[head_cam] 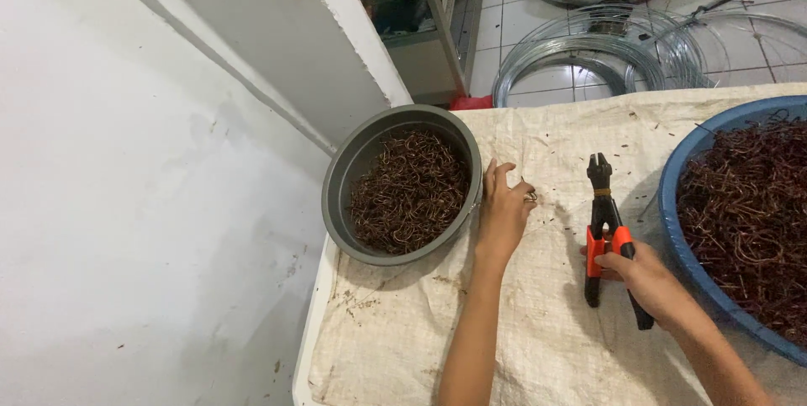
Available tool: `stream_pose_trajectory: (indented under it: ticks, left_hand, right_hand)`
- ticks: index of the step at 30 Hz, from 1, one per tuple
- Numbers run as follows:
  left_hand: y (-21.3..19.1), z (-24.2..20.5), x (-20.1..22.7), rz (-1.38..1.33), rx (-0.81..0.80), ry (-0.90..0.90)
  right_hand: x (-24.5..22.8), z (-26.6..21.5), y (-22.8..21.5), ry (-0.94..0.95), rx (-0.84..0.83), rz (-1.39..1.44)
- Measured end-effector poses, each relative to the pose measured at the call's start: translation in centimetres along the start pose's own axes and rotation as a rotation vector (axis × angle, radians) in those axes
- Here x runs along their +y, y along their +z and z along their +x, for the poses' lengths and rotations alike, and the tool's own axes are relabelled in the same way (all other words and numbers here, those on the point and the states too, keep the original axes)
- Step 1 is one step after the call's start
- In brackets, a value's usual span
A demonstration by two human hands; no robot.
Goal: Cutting thin wires with wire cutters and sorting them into bowls
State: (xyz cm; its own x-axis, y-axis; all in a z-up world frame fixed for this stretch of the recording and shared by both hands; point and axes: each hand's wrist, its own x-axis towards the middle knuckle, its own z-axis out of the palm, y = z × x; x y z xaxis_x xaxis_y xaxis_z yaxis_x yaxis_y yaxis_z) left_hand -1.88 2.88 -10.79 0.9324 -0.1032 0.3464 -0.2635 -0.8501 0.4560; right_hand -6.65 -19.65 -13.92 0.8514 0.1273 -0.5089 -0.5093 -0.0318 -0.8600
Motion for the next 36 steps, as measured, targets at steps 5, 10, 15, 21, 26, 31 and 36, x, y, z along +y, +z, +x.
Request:
stream_pose_trajectory:
  ticks: [5,10,15,21,26,31,36]
  left_hand:
    - [-1.2,0.2,1.7,0.075,-0.063,-0.152]
    - [1.2,0.2,0.0,0.001,0.086,-0.137]
    - [-1.3,0.8,2.0,-0.024,0.108,0.009]
    - [-1.9,1.1,2.8,-0.515,0.150,-0.013]
    - [0.4,2.4,2.9,-0.954,0.079,-0.331]
    - [2.6,2.3,3.6,-1.669,0.042,-0.639]
    - [5.0,2.0,3.0,-1.825,-0.040,-0.717]
  right_hand:
    - [-5.5,-4.4,1.7,0.090,0.041,-0.111]
    - [-3.0,-2.4,1.0,0.056,0.048,-0.172]
    - [-2.2,-1.9,0.9,0.010,0.055,-0.122]
    - [-2.6,-2.4,1.1,-0.010,0.046,-0.074]
    - [-2.7,-2.2,1.0,-0.014,0.077,-0.190]
    - [-2.5,-2.4,1.1,0.032,0.089,-0.205]
    - [0.6,0.3,0.3,-0.087,0.114,-0.410]
